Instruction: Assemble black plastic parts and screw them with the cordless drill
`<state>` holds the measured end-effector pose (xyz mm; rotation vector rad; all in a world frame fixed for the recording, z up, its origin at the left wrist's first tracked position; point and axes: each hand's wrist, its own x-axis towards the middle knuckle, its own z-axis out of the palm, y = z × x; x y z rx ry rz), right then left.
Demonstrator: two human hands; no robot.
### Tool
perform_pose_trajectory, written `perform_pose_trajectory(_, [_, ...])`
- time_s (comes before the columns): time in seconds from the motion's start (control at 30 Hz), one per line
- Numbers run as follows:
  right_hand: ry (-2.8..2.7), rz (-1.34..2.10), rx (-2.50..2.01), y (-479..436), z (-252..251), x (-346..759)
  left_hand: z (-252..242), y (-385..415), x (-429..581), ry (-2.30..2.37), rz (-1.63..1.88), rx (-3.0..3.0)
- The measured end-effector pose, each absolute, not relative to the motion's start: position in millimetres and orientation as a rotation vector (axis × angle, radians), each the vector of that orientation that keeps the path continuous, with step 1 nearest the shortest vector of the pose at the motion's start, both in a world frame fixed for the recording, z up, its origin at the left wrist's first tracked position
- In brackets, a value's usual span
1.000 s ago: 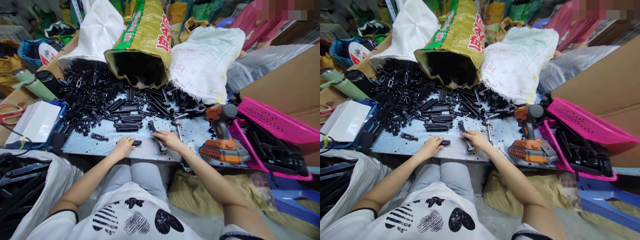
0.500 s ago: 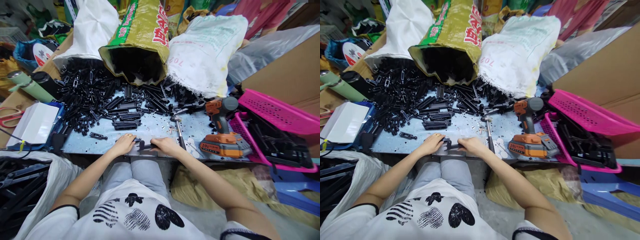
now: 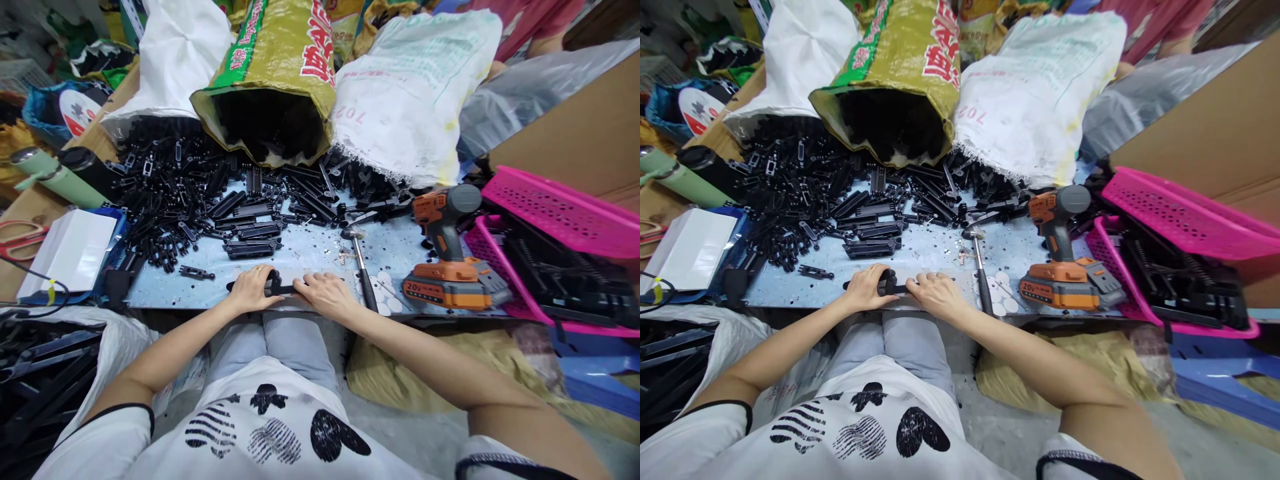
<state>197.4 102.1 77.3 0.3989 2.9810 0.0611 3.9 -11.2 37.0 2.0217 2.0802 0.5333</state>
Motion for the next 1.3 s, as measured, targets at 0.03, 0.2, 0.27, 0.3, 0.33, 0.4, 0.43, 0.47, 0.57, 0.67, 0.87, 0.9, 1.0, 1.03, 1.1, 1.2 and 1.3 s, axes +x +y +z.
perform_pose_trajectory(0.03, [2.985, 0.067, 0.383, 101, 82, 196, 36, -13, 2, 2.062, 0.568, 2.038])
perform_pose_trajectory(0.2, [2.954, 0.033, 0.322, 104, 96, 189, 31, -17, -2, 1.958, 0.675, 2.112])
perform_pose_trajectory(0.27, [2.940, 0.048, 0.280, 106, 100, 185, 29, -18, -3, 1.935, 0.720, 2.130])
perform_pose_trajectory(0.3, [2.938, 0.063, 0.265, 107, 101, 184, 29, -18, -4, 1.926, 0.741, 2.137])
perform_pose_trajectory(0.33, [2.941, 0.078, 0.259, 108, 103, 182, 29, -19, -4, 1.917, 0.760, 2.144])
perform_pose_trajectory(0.4, [2.953, 0.090, 0.228, 109, 107, 180, 29, -19, -5, 1.898, 0.795, 2.151])
perform_pose_trajectory(0.43, [2.957, 0.087, 0.202, 110, 109, 179, 29, -20, -5, 1.893, 0.809, 2.151])
perform_pose_trajectory(0.47, [2.961, 0.078, 0.176, 112, 110, 178, 29, -19, -4, 1.895, 0.819, 2.149])
perform_pose_trajectory(0.57, [2.969, 0.037, 0.162, 122, 103, 177, 30, -16, -2, 1.952, 0.780, 2.108])
perform_pose_trajectory(0.67, [2.985, -0.053, 0.174, 136, 79, 179, 31, -7, 2, 2.002, 0.595, 2.023])
perform_pose_trajectory(0.87, [3.128, -0.293, 0.351, 146, 30, 192, 27, 7, 2, 1.927, 0.772, 1.936])
perform_pose_trajectory(0.9, [3.148, -0.325, 0.422, 145, 28, 195, 26, 7, 2, 1.901, 0.813, 1.940])
perform_pose_trajectory(1.0, [3.174, -0.430, 0.574, 140, 26, 200, 25, 6, 2, 1.861, 0.803, 1.973])
perform_pose_trajectory(1.03, [3.180, -0.481, 0.598, 137, 26, 200, 25, 6, 3, 1.871, 0.772, 1.976])
perform_pose_trajectory(1.1, [3.196, -0.612, 0.664, 130, 27, 197, 26, 7, 5, 1.907, 0.697, 1.962])
perform_pose_trajectory(1.2, [3.196, -0.845, 0.792, 115, 27, 184, 29, 12, 5, 1.916, 0.652, 1.918])
perform_pose_trajectory(1.3, [3.169, -0.963, 0.902, 97, 25, 169, 31, 14, 5, 1.899, 0.680, 1.894])
